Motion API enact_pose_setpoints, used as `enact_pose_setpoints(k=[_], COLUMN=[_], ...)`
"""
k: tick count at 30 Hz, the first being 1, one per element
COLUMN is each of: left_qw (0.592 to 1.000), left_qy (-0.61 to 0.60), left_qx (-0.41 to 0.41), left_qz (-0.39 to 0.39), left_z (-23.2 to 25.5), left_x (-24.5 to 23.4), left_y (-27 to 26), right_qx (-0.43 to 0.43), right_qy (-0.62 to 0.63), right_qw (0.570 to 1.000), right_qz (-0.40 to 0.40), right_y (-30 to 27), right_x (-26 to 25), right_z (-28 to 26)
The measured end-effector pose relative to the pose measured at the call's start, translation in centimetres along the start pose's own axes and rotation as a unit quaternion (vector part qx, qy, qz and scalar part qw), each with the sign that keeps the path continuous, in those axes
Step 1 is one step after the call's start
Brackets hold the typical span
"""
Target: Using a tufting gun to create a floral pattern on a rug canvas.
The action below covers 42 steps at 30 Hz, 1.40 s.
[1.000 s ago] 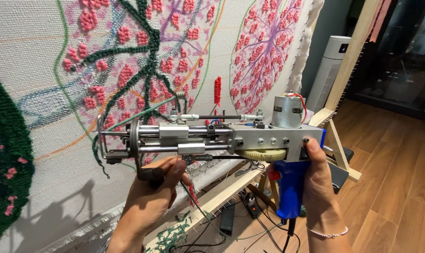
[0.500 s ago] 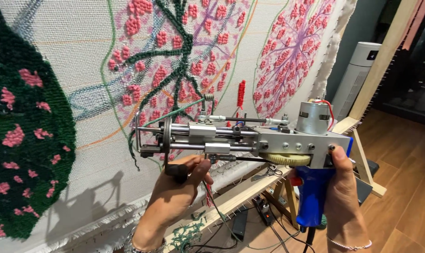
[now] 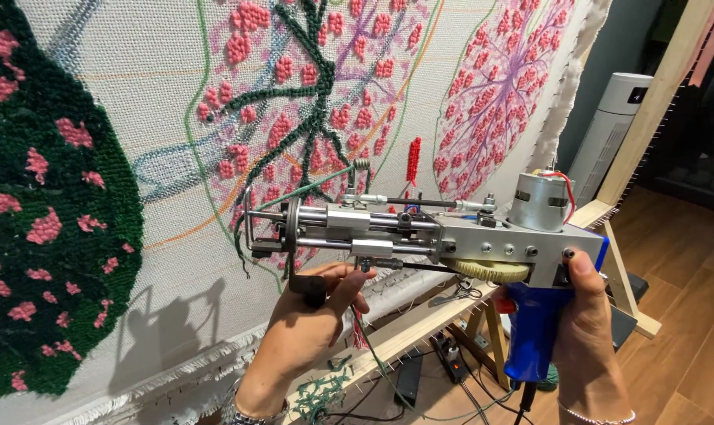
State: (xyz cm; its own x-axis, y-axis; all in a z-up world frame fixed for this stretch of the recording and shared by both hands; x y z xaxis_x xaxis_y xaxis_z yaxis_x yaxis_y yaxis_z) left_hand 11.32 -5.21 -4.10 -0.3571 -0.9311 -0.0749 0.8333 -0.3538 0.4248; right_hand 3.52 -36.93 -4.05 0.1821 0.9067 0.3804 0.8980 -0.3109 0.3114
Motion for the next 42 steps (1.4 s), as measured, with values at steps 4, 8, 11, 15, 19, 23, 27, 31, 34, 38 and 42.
enact_pose_setpoints(k=[4, 8, 11, 15, 19, 23, 27, 31, 34, 38, 42], left_qw=[1.0, 0.999, 0.998, 1.0, 1.0, 1.0, 1.0, 1.0, 0.999, 0.998, 0.989], left_qy=[0.004, 0.049, 0.059, 0.026, 0.024, 0.008, -0.008, -0.015, -0.037, -0.056, -0.109], left_qx=[-0.004, 0.006, 0.008, -0.011, 0.012, -0.02, 0.005, -0.004, 0.003, 0.02, 0.094], left_qz=[-0.003, 0.0, -0.009, -0.011, -0.001, 0.016, 0.021, 0.018, 0.026, 0.018, -0.012], left_z=[0.4, 0.3, 0.1, -0.4, -0.4, -0.6, -0.6, -0.9, -1.7, -3.6, -0.9], left_x=[0.2, -0.1, -0.1, 0.0, -0.2, -0.5, -0.6, -0.4, -0.5, -0.5, 0.2], left_y=[-0.1, 0.0, 0.1, 0.0, 0.0, -0.4, -0.3, -0.3, -0.2, 0.3, 0.4], right_qx=[-0.008, -0.008, -0.008, 0.004, 0.013, 0.012, 0.005, -0.001, -0.005, -0.01, -0.006], right_qy=[0.008, 0.02, 0.023, 0.013, 0.013, 0.012, 0.011, 0.008, 0.004, 0.018, 0.029], right_qw=[1.0, 0.999, 0.999, 1.0, 1.0, 1.0, 1.0, 1.0, 1.0, 1.0, 0.999], right_qz=[-0.018, -0.043, -0.046, -0.021, -0.012, -0.008, -0.009, -0.006, -0.001, -0.018, -0.022], right_y=[0.0, -0.1, -0.3, -0.3, -0.3, -0.2, -0.2, -0.3, -0.4, -0.2, -0.1], right_x=[0.2, 0.5, 0.9, 0.3, -0.1, -0.1, -0.5, -0.3, -0.2, -0.5, -0.4], right_z=[-0.1, -0.1, -0.3, 0.0, 0.4, 0.5, 0.6, 0.3, 0.2, 0.3, 0.2])
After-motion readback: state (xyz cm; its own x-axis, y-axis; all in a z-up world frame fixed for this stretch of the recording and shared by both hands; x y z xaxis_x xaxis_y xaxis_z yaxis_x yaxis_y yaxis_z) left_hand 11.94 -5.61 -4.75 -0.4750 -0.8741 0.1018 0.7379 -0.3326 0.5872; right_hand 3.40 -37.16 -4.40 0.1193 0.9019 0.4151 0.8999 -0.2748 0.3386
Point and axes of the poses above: each hand's wrist, its own y-axis towards the middle knuckle, its own x-axis out of the palm, z = x × y, the point moved 10 cm from there along y, towards the middle knuckle, and after that the axes turned 12 degrees about x, right-handed, at the moved point
